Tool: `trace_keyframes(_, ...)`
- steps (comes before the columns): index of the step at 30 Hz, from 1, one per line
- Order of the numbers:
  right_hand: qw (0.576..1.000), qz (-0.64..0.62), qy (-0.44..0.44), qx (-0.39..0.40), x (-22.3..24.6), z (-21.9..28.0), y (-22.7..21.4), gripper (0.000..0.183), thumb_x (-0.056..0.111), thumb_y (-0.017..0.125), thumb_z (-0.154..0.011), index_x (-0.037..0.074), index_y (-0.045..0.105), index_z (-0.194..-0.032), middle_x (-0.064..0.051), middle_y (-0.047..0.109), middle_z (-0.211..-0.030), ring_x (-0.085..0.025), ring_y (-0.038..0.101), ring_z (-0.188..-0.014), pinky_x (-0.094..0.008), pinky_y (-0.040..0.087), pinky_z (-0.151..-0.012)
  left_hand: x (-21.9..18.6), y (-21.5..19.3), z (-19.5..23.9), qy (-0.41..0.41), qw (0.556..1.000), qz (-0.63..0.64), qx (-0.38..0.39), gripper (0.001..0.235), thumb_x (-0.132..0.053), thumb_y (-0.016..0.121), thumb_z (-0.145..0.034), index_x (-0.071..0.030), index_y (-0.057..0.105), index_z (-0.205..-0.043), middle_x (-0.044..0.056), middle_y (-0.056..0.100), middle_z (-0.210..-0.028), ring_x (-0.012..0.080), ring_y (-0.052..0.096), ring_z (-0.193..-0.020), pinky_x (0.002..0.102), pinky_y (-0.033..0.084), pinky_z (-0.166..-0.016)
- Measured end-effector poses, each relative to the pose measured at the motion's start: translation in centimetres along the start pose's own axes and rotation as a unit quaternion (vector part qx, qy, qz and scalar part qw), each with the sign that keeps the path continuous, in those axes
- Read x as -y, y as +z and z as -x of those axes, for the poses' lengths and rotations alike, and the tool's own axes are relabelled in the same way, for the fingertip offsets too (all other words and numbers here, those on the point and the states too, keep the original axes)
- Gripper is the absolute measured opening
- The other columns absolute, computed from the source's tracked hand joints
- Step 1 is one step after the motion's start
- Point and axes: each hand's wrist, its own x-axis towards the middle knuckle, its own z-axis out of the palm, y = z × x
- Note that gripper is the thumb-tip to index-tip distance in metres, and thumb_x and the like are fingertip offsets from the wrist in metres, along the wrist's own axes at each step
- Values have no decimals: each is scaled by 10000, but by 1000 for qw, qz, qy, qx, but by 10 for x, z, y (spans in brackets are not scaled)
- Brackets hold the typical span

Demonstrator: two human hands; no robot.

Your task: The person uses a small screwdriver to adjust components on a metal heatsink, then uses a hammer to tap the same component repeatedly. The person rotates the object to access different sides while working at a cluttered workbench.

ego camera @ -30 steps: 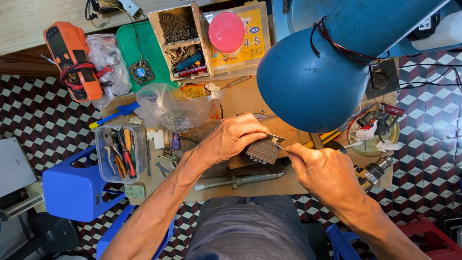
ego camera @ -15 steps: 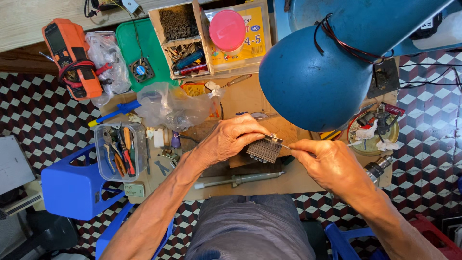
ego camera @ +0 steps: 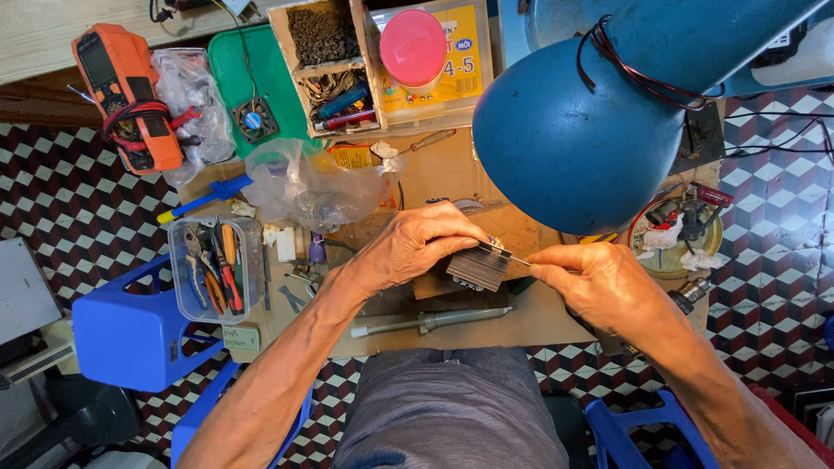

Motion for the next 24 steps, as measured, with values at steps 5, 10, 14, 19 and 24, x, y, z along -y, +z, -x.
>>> trace_keyframes(5, 999, 5, -35, -8, -2, -1, 0, 282, 285, 720, -888, 104, 802, -1089, -90, 653, -532, -135, 572, -467, -328, 477, -489, -3, 4, 0, 28, 999, -34, -10, 171, -133, 707, -970, -93, 761, -1127, 57, 728, -1002, 192, 712, -936, 313, 579, -835)
trace_keyframes(10, 1000, -1, -18, 1, -2, 1, -1, 279, 292, 723, -907, 108, 802, -1102, -100, 635, -514, -135, 550, -456, -335, 458, -472, -9, 4, 2, 49, 997, -59, -23, 190, -143, 704, -970, -93, 756, -1146, 62, 744, -1040, 207, 731, -956, 314, 590, -833)
trace_keyframes(14, 1000, -10, -12, 6, 1, 2, -1, 284, 288, 719, -911, 101, 797, -1109, -94, 658, -530, -138, 564, -458, -332, 463, -470, -14, 4, 6, 33, 995, -85, -37, 214, -144, 709, -967, -77, 727, -1170, 73, 753, -1069, 220, 741, -977, 310, 600, -845)
trace_keyframes(19, 1000, 0, -18, 4, 1, 4, -1, 302, 304, 700, -911, 97, 793, -1109, -79, 698, -569, -139, 604, -469, -327, 489, -484, -19, 7, 12, 38, 991, -119, -55, 186, -118, 739, -946, -77, 704, -1124, 54, 757, -1095, 217, 746, -1004, 306, 608, -863)
trace_keyframes(24, 1000, 5, -15, 0, 6, 6, -2, 320, 324, 709, -904, 99, 792, -1115, -79, 723, -599, -145, 620, -488, -336, 496, -495, -22, 2, 18, 74, 983, -149, -79, 174, -101, 787, -885, -79, 724, -1046, 38, 729, -1035, 218, 727, -954, 320, 593, -838)
